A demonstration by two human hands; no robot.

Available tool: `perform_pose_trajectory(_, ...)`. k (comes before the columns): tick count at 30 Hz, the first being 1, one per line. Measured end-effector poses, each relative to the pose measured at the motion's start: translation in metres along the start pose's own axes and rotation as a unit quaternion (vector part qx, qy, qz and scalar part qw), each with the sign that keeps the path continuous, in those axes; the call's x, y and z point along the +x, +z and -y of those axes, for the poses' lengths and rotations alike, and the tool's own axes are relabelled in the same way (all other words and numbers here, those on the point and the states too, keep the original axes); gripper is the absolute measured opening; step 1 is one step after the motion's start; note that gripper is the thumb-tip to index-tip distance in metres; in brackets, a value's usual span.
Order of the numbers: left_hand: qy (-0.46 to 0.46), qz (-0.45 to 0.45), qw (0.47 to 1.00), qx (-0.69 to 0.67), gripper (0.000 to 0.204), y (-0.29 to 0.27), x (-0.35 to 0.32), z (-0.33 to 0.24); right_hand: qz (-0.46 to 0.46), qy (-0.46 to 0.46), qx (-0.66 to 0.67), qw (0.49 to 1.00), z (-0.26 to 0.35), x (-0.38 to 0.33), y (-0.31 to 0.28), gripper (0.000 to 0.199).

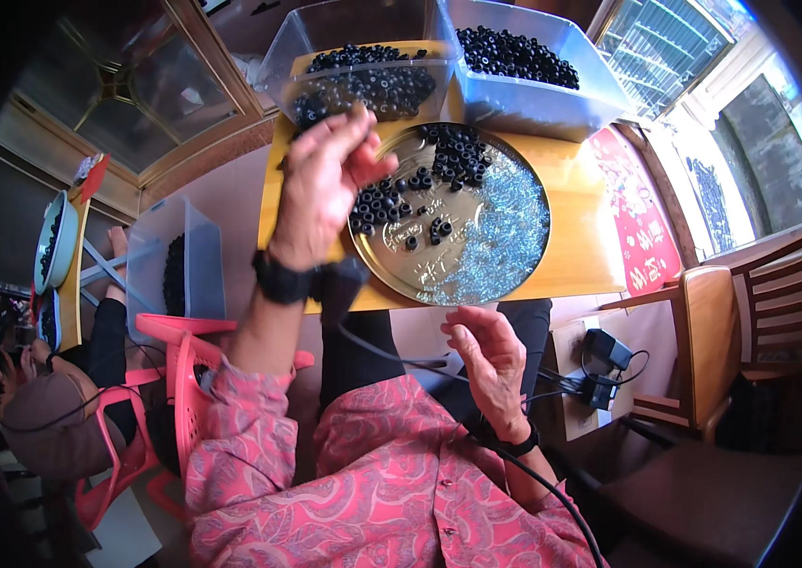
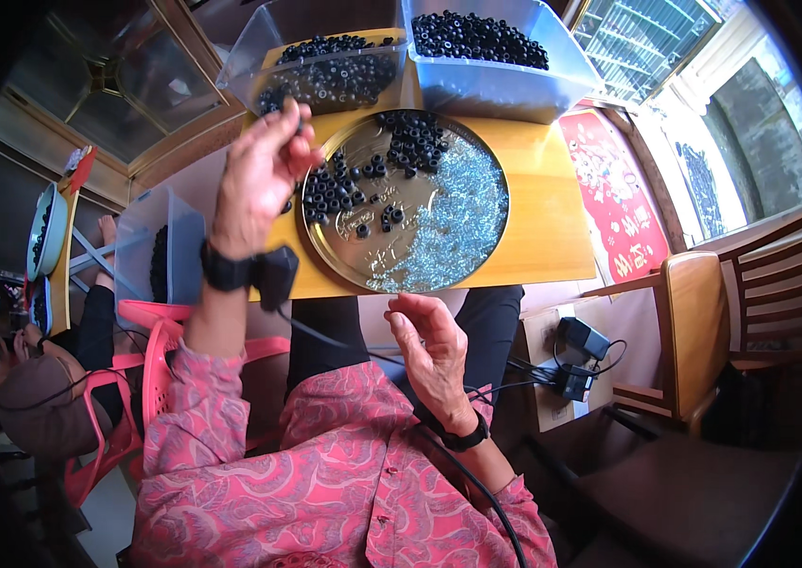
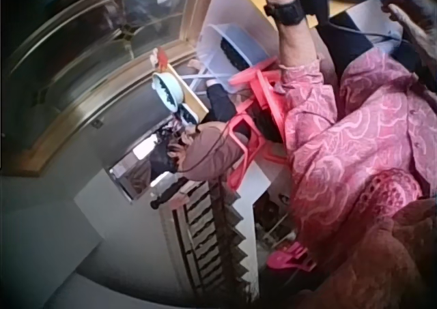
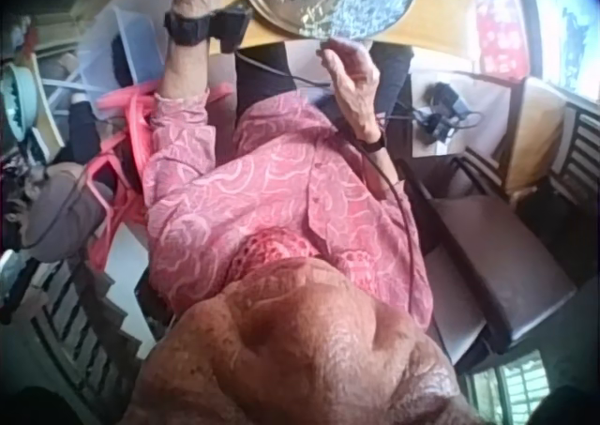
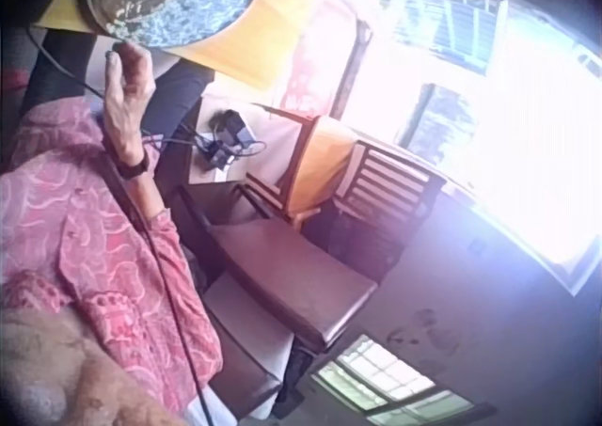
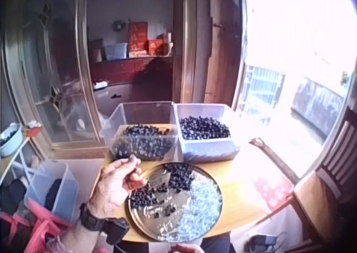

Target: The person picks up a black ring and a small metal piece from a tray, presses the metal piece into the ring, and places the assembled unit back onto the tray.

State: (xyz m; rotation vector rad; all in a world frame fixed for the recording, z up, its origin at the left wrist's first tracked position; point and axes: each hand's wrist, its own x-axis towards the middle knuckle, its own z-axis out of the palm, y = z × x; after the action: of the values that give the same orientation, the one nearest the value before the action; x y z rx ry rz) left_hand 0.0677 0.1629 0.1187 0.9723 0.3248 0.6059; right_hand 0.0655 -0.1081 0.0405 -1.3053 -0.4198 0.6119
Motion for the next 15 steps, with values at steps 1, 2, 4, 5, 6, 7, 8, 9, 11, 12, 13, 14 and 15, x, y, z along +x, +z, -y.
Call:
perform_pose_trajectory(1, 0.020, 0.002, 1.000, -0.002, 0.018, 0.000, 0.020, -0.006, -0.002, 0.007, 0.004, 1.000, -0.001, -0.001, -0.002, 0.021)
perform_pose_trajectory(2, 0.041, 0.002, 0.999, -0.002, 0.018, 0.000, 0.038, -0.014, -0.002, 0.014, 0.008, 1.000, -0.001, -0.003, -0.003, 0.020)
perform_pose_trajectory(4, 0.047, -0.032, 0.998, 0.007, 0.018, -0.004, 0.074, -0.030, -0.005, 0.007, 0.011, 1.000, -0.004, -0.005, -0.003, 0.019)
perform_pose_trajectory(5, 0.052, -0.046, 0.998, 0.001, 0.018, -0.007, 0.092, -0.034, -0.006, 0.017, 0.014, 1.000, -0.005, -0.007, -0.004, 0.019)
perform_pose_trajectory(6, 0.058, -0.062, 0.996, -0.004, 0.018, -0.013, 0.106, -0.037, -0.004, 0.027, 0.018, 0.999, -0.006, -0.007, -0.004, 0.019)
perform_pose_trajectory(7, 0.066, -0.084, 0.994, 0.025, 0.019, -0.020, 0.117, -0.040, -0.001, 0.020, 0.021, 1.000, -0.006, -0.008, -0.003, 0.018)
perform_pose_trajectory(8, 0.099, -0.059, 0.993, 0.001, 0.020, -0.037, 0.130, -0.038, 0.001, 0.021, 0.021, 1.000, -0.008, -0.009, -0.004, 0.018)
perform_pose_trajectory(9, 0.097, -0.068, 0.993, -0.007, 0.020, -0.038, 0.131, -0.036, -0.003, 0.016, 0.018, 1.000, -0.009, -0.009, -0.005, 0.019)
perform_pose_trajectory(11, 0.095, -0.078, 0.992, -0.015, 0.019, -0.039, 0.131, -0.032, -0.008, 0.013, 0.015, 1.000, -0.010, -0.009, -0.008, 0.019)
perform_pose_trajectory(12, 0.085, -0.087, 0.993, -0.005, 0.017, -0.034, 0.122, -0.030, -0.015, 0.015, 0.013, 1.000, -0.011, -0.008, -0.010, 0.018)
perform_pose_trajectory(13, 0.077, -0.097, 0.992, 0.005, 0.015, -0.033, 0.112, -0.026, -0.020, 0.018, 0.011, 1.000, -0.012, -0.008, -0.012, 0.017)
perform_pose_trajectory(14, 0.062, -0.082, 0.995, 0.018, 0.016, -0.035, 0.103, -0.022, -0.022, 0.021, 0.012, 0.999, -0.012, -0.006, -0.013, 0.017)
perform_pose_trajectory(15, 0.046, -0.070, 0.995, 0.049, 0.016, -0.034, 0.091, -0.020, -0.022, 0.018, 0.006, 1.000, -0.012, -0.005, -0.013, 0.016)
